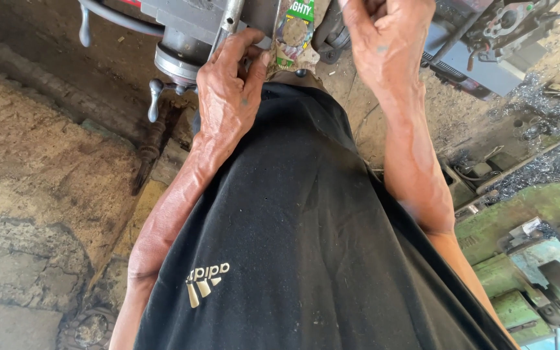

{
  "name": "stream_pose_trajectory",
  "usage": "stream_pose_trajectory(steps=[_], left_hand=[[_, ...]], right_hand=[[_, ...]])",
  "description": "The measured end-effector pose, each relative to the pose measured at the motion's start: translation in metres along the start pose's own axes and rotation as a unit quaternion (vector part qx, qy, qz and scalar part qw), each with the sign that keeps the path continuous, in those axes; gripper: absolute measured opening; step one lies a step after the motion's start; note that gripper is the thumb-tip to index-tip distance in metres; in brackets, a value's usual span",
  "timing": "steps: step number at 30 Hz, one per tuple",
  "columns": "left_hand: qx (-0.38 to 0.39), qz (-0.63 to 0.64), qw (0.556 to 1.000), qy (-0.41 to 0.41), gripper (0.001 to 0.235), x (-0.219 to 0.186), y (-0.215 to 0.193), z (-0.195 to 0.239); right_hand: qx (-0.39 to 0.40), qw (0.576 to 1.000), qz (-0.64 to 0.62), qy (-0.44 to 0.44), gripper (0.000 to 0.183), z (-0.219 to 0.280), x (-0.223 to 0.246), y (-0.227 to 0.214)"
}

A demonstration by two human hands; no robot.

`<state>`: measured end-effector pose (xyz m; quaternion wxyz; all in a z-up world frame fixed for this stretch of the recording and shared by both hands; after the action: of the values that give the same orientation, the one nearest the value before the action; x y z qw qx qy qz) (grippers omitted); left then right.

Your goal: Cutting a gasket from a template using scissors and applying sealant to a gasket on a lathe component.

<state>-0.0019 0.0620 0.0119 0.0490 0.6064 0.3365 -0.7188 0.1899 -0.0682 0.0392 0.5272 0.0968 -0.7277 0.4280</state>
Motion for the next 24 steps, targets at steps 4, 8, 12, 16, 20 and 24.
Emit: stream_pose_trajectory(steps=[4, 8, 12, 16, 20, 24], left_hand=[[0.0, 0.023, 0.999, -0.025, 0.021, 0.004, 0.0, 0.003], [0.008, 0.014, 0.998, -0.053, 0.024, 0.003, -0.002, 0.007], [0.02, 0.042, 0.995, -0.091, 0.027, 0.001, -0.001, 0.011], [0.013, 0.087, 0.99, -0.108, 0.027, -0.005, -0.001, 0.013], [0.018, 0.107, 0.989, -0.103, 0.028, -0.003, 0.003, 0.013], [0.008, 0.08, 0.991, -0.107, 0.025, 0.006, 0.01, 0.013]], right_hand=[[0.082, 0.996, 0.013, -0.018, 0.01, 0.004, 0.009, 0.006], [0.112, 0.986, 0.119, -0.017, 0.045, 0.009, 0.013, 0.013], [0.167, 0.978, 0.119, 0.034, 0.077, 0.019, 0.013, 0.021], [0.15, 0.98, 0.127, 0.034, 0.08, 0.021, 0.015, 0.026], [0.14, 0.98, 0.135, 0.033, 0.083, 0.024, 0.016, 0.029], [0.13, 0.981, 0.136, 0.056, 0.081, 0.024, 0.018, 0.031]])
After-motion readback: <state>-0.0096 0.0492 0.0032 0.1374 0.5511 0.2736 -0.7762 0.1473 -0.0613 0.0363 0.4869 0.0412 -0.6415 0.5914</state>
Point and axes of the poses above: each hand's wrist, its own z-axis away from the middle knuckle, its own y-axis out of the palm, x = y × z, the point moved 5 cm from there along -z, towards the middle knuckle, and after that the axes turned 4 degrees about y, right-handed, at the moved point
